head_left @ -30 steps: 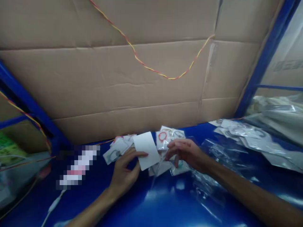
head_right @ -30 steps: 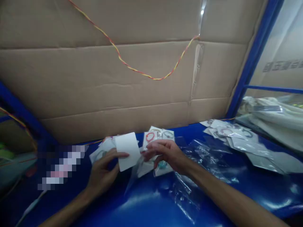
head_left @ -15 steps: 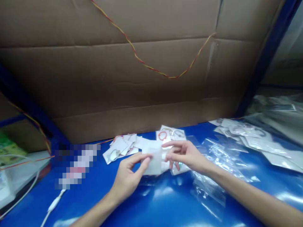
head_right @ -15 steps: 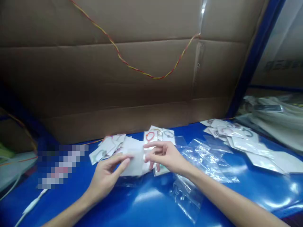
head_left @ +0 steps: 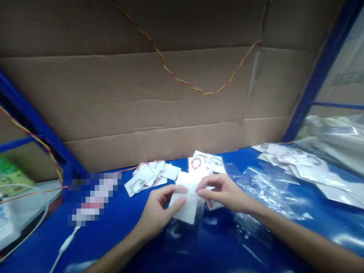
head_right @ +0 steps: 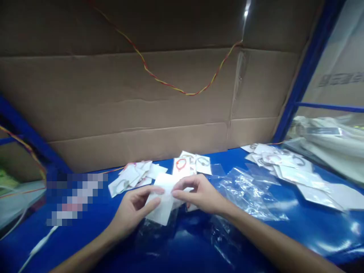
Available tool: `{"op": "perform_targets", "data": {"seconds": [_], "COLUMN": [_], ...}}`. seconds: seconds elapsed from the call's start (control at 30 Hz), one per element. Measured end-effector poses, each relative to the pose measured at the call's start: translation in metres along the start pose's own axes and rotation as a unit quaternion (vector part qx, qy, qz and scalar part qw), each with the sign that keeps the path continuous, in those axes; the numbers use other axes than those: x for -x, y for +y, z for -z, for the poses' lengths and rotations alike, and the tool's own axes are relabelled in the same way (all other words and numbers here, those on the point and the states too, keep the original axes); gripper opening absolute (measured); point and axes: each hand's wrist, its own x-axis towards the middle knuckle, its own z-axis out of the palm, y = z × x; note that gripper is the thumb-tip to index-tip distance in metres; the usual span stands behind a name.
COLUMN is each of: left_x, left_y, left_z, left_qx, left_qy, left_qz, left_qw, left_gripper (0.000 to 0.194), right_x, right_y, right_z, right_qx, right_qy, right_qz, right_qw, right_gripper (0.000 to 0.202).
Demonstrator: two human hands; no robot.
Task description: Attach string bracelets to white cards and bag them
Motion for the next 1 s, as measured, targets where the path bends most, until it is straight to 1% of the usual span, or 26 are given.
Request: {"op": "perform_targets", "data": {"seconds": [0.07, 0.17, 0.27, 0.37, 0.43, 0.5, 0.53, 0.63, 0.73, 0.8, 0.93, 1.0], "left_x": [0.001, 0.001, -0.001, -0.004, -0.007, -0.008, -0.009, -0.01, -0.009, -0.008, -0.008, -0.009], "left_y": [0.0, 0.001, 0.003, 0.003, 0.003, 0.002, 0.002, -0.001, -0.006, -0.009, -0.01, -0.009], "left_z": [-0.001, -0.003, -0.005, -0.004, -0.003, -0.001, 0.0, 0.001, 0.001, 0.0, 0.001, 0.002], "left_qx": [-0.001, -0.022, -0.044, -0.048, -0.028, -0.007, -0.001, 0.037, 0.077, 0.084, 0.094, 0.087], "left_qy": [-0.023, -0.033, -0.015, 0.018, 0.053, 0.083, 0.094, 0.09, 0.07, 0.06, 0.05, 0.043], "left_qz": [0.001, 0.006, 0.016, 0.008, 0.01, 0.024, 0.03, 0.04, 0.052, 0.06, 0.068, 0.068], "left_qw": [1.0, 0.999, 0.999, 0.999, 0.998, 0.996, 0.995, 0.994, 0.993, 0.993, 0.992, 0.993], "left_gripper": [0.034, 0.032, 0.032, 0.032, 0.033, 0.035, 0.035, 0.035, 0.036, 0.036, 0.035, 0.036], "right_x": [0.0, 0.001, 0.001, 0.0, -0.002, -0.004, -0.005, -0.007, -0.006, -0.006, -0.008, -0.009], "right_y": [0.002, 0.005, 0.006, 0.005, 0.004, 0.004, 0.004, 0.004, 0.003, 0.002, 0.002, 0.002], "right_z": [-0.003, -0.005, -0.006, -0.003, 0.001, 0.006, 0.008, 0.016, 0.019, 0.02, 0.022, 0.022], "right_qx": [-0.004, -0.001, 0.01, 0.008, -0.009, -0.016, -0.011, 0.02, 0.01, -0.004, -0.002, -0.018], "right_qy": [-0.015, -0.005, 0.015, 0.047, 0.083, 0.132, 0.161, 0.244, 0.293, 0.298, 0.284, 0.274], "right_qz": [-0.016, -0.029, -0.035, -0.021, -0.002, 0.018, 0.028, 0.062, 0.082, 0.089, 0.111, 0.119], "right_qw": [1.0, 1.0, 0.999, 0.999, 0.996, 0.991, 0.987, 0.968, 0.953, 0.95, 0.952, 0.954], "right_gripper": [0.042, 0.044, 0.044, 0.044, 0.04, 0.034, 0.034, 0.037, 0.038, 0.038, 0.034, 0.034]}}
